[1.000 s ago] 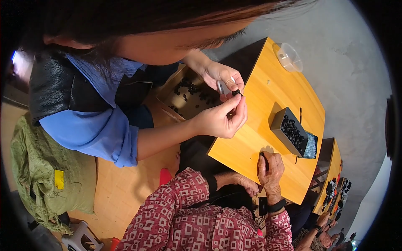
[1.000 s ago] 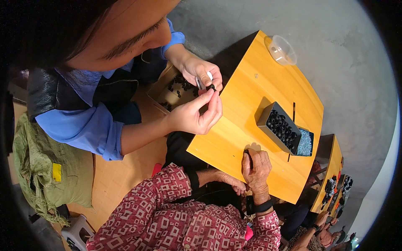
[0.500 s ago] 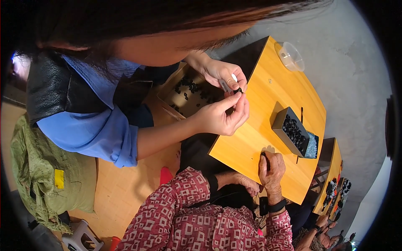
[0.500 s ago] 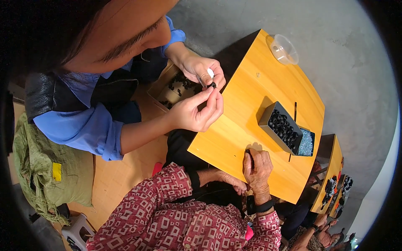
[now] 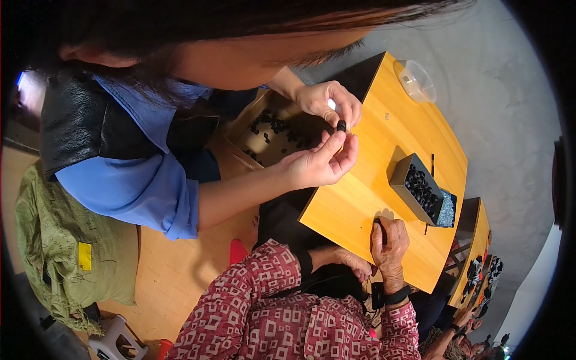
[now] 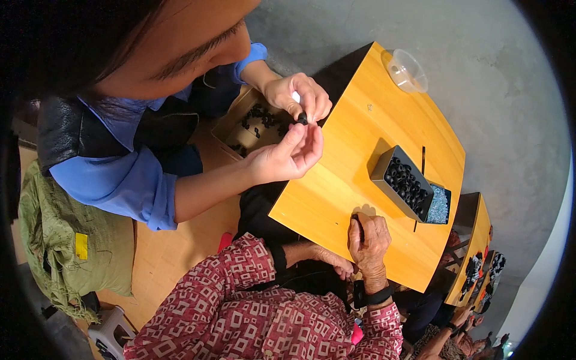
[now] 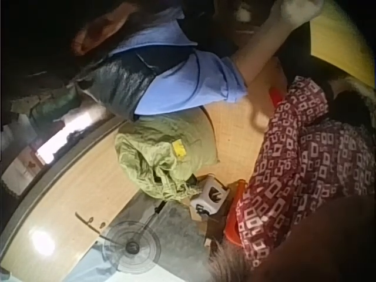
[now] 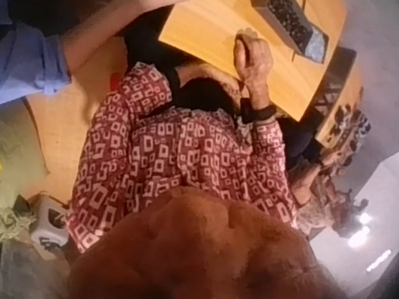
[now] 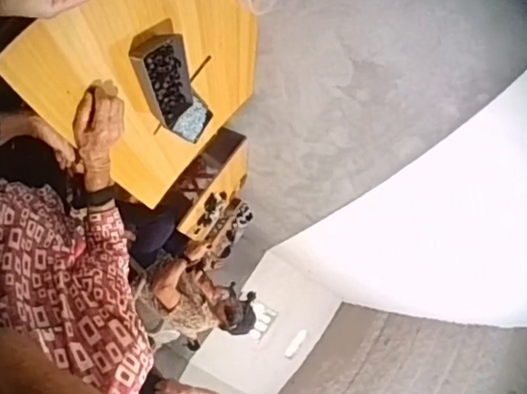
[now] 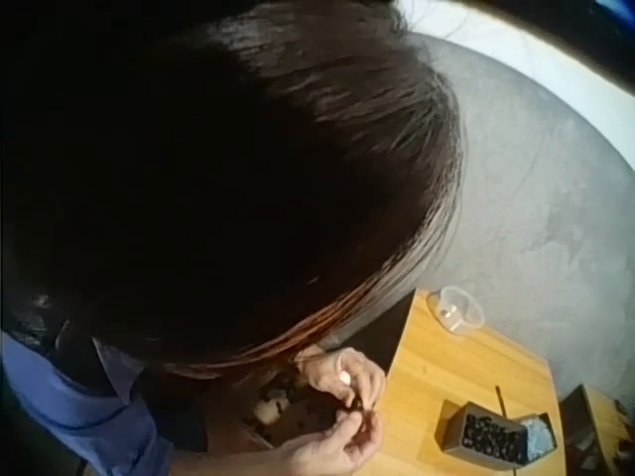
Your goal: The person assembles small plastic components by hand, likely valves or connectors, using o-rings.
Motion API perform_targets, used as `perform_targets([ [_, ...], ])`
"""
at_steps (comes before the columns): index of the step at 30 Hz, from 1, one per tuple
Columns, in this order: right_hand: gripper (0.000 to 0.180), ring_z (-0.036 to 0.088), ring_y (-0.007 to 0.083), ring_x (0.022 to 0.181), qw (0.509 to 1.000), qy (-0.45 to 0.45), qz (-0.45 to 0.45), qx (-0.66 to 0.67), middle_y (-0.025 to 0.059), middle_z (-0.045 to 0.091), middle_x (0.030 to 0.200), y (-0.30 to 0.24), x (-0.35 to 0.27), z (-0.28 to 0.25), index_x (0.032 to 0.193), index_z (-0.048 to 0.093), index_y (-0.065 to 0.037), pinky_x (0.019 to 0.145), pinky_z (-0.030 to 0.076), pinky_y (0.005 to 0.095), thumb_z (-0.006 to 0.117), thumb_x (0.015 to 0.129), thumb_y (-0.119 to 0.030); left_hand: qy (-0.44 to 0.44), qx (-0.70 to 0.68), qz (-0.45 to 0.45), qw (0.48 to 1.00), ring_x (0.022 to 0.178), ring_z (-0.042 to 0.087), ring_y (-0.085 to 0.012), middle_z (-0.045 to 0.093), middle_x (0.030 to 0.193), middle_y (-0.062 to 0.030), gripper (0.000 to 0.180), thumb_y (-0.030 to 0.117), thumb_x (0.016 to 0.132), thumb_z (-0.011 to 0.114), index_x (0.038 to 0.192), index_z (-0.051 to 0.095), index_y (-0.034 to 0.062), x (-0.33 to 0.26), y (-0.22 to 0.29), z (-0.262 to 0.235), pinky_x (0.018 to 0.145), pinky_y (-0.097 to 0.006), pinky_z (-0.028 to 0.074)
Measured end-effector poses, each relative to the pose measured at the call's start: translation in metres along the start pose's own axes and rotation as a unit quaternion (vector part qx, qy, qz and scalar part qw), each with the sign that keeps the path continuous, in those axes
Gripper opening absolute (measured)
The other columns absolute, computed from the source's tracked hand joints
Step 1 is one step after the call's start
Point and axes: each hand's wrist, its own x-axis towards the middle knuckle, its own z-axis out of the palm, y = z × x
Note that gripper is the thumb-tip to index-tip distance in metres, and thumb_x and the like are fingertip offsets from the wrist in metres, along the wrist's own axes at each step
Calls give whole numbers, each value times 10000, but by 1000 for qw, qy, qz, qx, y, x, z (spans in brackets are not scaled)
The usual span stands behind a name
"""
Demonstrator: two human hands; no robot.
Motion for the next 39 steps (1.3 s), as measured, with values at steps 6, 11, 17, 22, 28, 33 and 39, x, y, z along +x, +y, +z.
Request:
perform_targets([
  [6,135,531,313,642,1000,-6,8,-2,161,534,723,1,0,0,912,602,8,572,436,375,629,780,2,1,9,6,1000,734,661,-175,695,813,-110,246,227,842,607,893,685,-1,0,0,-1,673,-253,523],
  [11,133,538,313,652,1000,-3,1,-5,159,544,735,2,0,0,914,604,9,583,444,371,627,783,-5,7,8,11,1000,733,664,-179,695,815,-114,246,223,846,611,894,680,-8,-4,8,0,667,-253,528],
  [17,133,538,311,651,1000,0,-1,-4,158,546,736,1,0,-1,911,603,8,583,445,370,629,781,-2,23,-10,1,1000,738,667,-177,696,816,-116,236,212,852,615,901,682,-9,-7,7,1,667,-251,535],
  [22,132,528,308,638,1000,-1,0,-7,154,539,726,0,0,-1,903,601,8,570,435,373,633,775,8,27,-12,-2,1000,724,665,-173,696,816,-116,229,200,849,631,898,678,-18,-9,12,3,662,-243,538],
  [28,157,535,313,654,1000,-4,1,-4,144,531,731,0,0,-1,907,596,-1,588,462,377,654,763,22,12,-6,17,1000,721,664,-170,695,812,-114,233,209,848,635,893,678,-16,-9,9,1,657,-240,535],
  [33,154,538,313,647,1000,-3,5,-6,147,536,725,1,0,-2,910,603,1,579,453,375,648,763,18,24,-15,8,1000,726,664,-169,694,806,-115,239,225,849,639,891,675,-8,-9,14,2,661,-242,536],
  [39,155,548,314,650,1000,7,-1,3,152,548,731,3,1,0,912,609,5,576,449,374,643,762,14,15,-29,4,999,719,661,-165,694,798,-110,247,250,855,643,873,676,5,-5,8,1,659,-241,535],
])
